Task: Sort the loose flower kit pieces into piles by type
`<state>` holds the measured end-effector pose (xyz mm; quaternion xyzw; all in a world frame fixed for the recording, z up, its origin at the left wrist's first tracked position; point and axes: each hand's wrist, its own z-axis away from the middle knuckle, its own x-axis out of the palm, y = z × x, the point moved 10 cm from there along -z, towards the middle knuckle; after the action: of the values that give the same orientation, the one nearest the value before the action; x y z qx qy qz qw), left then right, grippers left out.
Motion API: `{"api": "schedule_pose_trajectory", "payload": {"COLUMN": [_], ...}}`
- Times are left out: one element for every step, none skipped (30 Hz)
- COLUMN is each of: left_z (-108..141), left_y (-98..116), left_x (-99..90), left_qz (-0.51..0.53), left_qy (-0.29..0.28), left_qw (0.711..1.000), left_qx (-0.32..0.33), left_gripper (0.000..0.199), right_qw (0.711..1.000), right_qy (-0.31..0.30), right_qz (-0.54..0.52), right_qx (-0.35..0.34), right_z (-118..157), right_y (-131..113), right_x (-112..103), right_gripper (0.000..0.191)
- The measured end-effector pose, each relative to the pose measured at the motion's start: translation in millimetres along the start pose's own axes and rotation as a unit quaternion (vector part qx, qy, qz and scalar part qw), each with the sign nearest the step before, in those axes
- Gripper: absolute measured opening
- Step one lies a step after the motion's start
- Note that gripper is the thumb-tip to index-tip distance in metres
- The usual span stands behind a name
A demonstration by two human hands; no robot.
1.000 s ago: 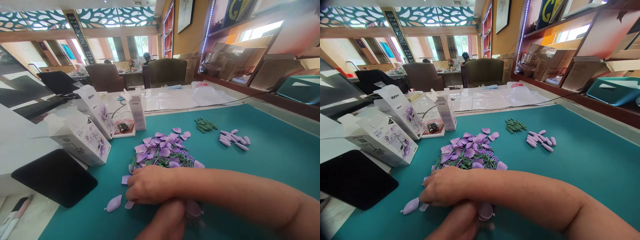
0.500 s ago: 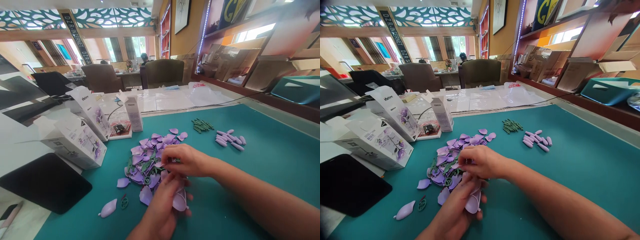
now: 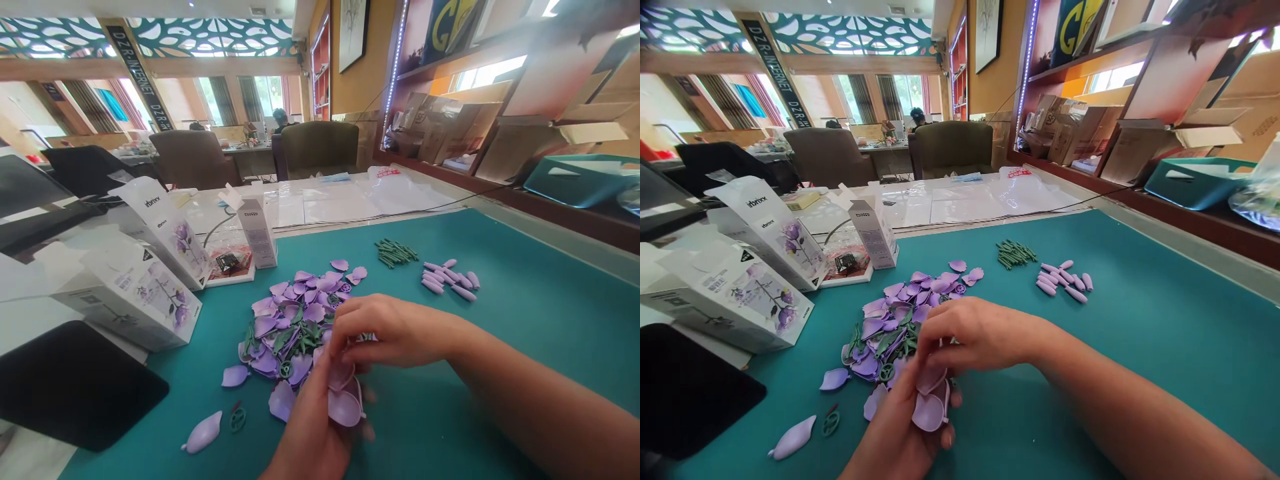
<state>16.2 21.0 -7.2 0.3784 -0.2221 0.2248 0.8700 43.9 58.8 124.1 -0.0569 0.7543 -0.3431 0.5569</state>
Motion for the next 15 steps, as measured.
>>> {"api": "schedule_pose_trajectory", "payload": {"left_z": [-1, -2, -3, -4, -4, -5, -5, -4, -3, -2, 0, 1, 1, 1, 0], "left_y": [-2, -5, -8, -11, -14, -18, -22, -26, -31, -36, -42, -47, -51, -54, -56], "left_x": [-0.9, -2.1, -2.9, -3.1, -2.4, -1.0, 0.9, 3.5, 6.5, 9.2, 10.5, 10.3, 8.6, 5.4, 1.5], "left_qz": [-0.012, -0.024, -0.037, -0.050, -0.065, -0.080, -0.093, -0.106, -0.121, -0.139, -0.159, -0.177, -0.194, -0.206, -0.210], "left_qy": [-0.005, -0.010, -0.017, -0.027, -0.039, -0.052, -0.065, -0.082, -0.100, -0.118, -0.132, -0.141, -0.145, -0.143, -0.138], "left_qw": [1.000, 1.000, 0.999, 0.998, 0.997, 0.995, 0.993, 0.991, 0.987, 0.982, 0.976, 0.970, 0.965, 0.962, 0.962], "left_qx": [-0.002, -0.003, -0.003, -0.003, -0.005, -0.009, -0.015, -0.024, -0.038, -0.055, -0.074, -0.090, -0.102, -0.109, -0.111], "left_gripper": [0.025, 0.023, 0.022, 0.021, 0.021, 0.020, 0.020, 0.020, 0.020, 0.018, 0.016, 0.014, 0.014, 0.015, 0.017], "right_qw": [1.000, 0.999, 0.999, 0.999, 0.998, 0.999, 0.999, 0.999, 0.999, 1.000, 0.999, 0.997, 0.994, 0.988, 0.981], "right_qy": [0.011, 0.023, 0.034, 0.042, 0.046, 0.047, 0.045, 0.039, 0.030, 0.017, 0.002, -0.016, -0.037, -0.058, -0.080], "right_qz": [-0.002, -0.002, 0.000, 0.001, 0.001, 0.000, 0.001, 0.004, 0.012, 0.024, 0.043, 0.065, 0.092, 0.119, 0.146], "right_qx": [0.012, 0.023, 0.031, 0.035, 0.033, 0.028, 0.020, 0.012, 0.005, -0.005, -0.017, -0.032, -0.052, -0.076, -0.101], "right_z": [0, 0, -1, -2, -4, -7, -11, -17, -23, -30, -38, -47, -55, -64, -72], "right_y": [2, 3, 5, 5, 4, 2, -1, -4, -7, -10, -15, -21, -28, -36, -44], "right_x": [-3, -6, -9, -10, -9, -7, -3, 2, 9, 16, 25, 35, 45, 56, 67], "right_gripper": [0.011, 0.011, 0.011, 0.012, 0.012, 0.012, 0.012, 0.012, 0.013, 0.013, 0.014, 0.015, 0.016, 0.017, 0.018]}}
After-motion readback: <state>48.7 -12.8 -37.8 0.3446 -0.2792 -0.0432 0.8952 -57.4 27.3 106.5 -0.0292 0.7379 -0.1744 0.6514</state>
